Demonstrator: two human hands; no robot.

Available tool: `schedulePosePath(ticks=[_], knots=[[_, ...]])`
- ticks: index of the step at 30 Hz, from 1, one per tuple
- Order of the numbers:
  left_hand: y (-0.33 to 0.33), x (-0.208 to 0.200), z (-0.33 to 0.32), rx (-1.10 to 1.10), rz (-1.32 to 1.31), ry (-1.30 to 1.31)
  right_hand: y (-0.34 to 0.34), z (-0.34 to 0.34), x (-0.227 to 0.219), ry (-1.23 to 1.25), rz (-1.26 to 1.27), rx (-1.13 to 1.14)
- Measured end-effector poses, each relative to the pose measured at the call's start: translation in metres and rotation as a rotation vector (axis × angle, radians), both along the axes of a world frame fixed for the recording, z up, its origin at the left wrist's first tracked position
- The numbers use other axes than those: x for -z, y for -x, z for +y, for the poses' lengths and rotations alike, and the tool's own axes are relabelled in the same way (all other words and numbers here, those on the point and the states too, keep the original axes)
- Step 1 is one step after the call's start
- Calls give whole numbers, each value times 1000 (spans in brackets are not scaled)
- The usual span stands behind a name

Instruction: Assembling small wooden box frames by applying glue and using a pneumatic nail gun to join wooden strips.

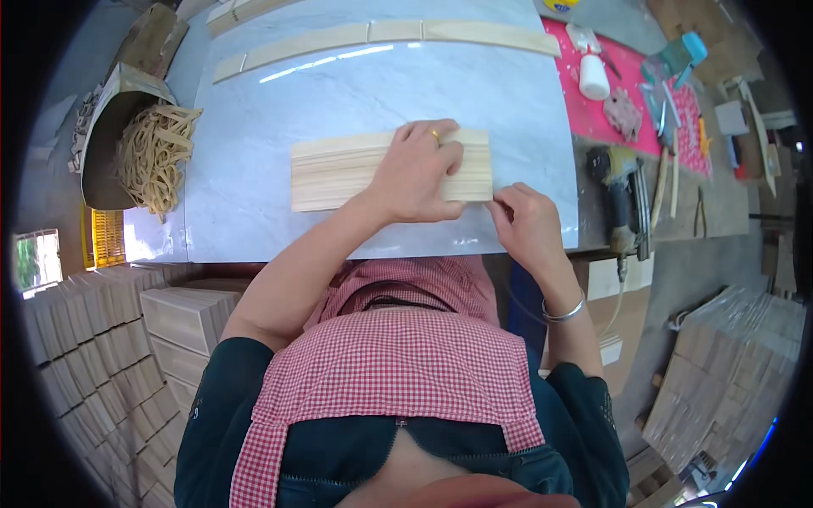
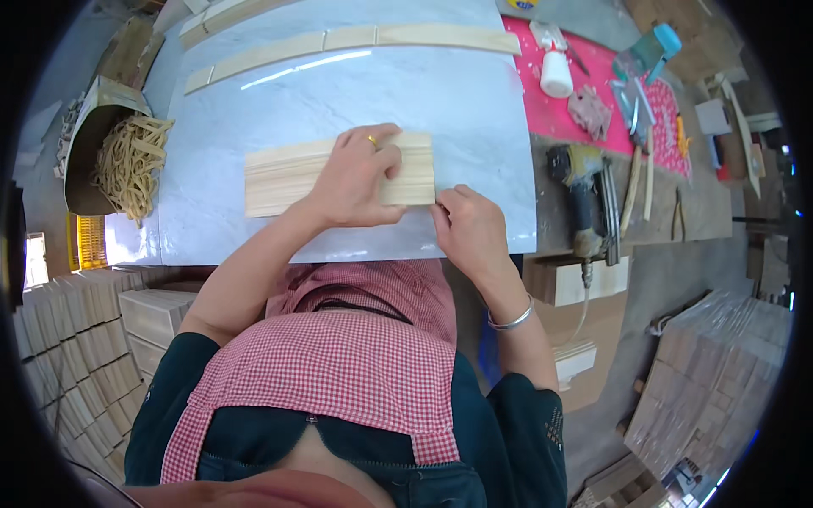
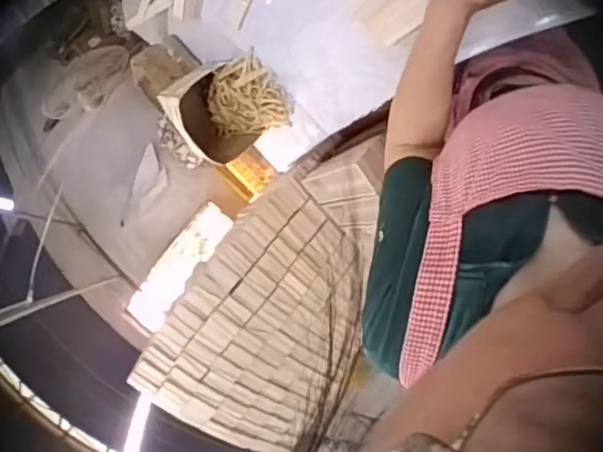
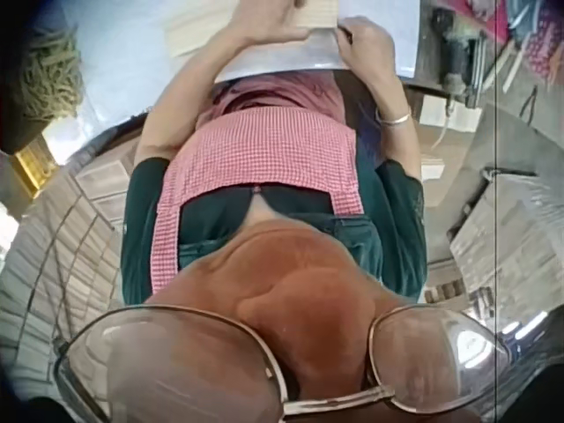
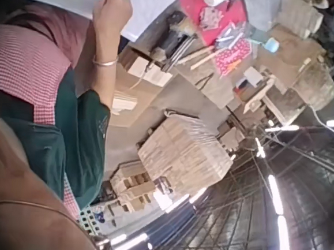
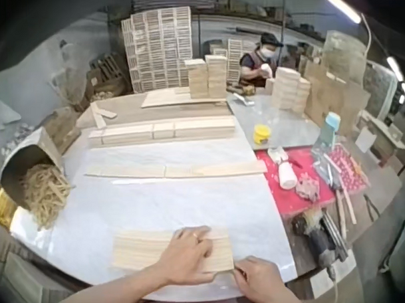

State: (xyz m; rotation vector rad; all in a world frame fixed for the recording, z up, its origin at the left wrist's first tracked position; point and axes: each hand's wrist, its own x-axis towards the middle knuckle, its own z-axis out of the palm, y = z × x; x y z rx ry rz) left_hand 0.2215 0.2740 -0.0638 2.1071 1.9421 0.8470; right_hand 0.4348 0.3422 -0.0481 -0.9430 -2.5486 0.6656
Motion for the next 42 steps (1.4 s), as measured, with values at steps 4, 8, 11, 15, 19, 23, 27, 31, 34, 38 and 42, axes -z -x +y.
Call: schedulePosePath(ticks=[4,8,11,15,19,23,27,31,34,38,42], knots=[[0,-3,-5,8,6,27,3,3,-6,151,12,-32],[0,-2,-5,11,-19,26,3,5,-8,216,-2,-14],[2,5,-3,30,-19,-21,3,8,-7,238,-4,-27],[7,12,1,31,21,-94,3,12,-1,144,-43,-38],[4,9,1,22,24,-88,-2,2,-2,231,133,35],[6,12,-3,-2,107,-135,-69,52,13,-316,56,213],[0,2,-2,-5,114,-89,-155,99,38,-322,-287,417],[-1,-7,-2,-4,95,10,-172,121,57,-292,-474,491],[2,-7,1,64,100,112,-171,128,50,-312,-443,500],[2,0,3,66,92,88,-131,128,-24,127,-543,674],[7,-13,1,83,28,215,-109,96,-76,307,-442,658]])
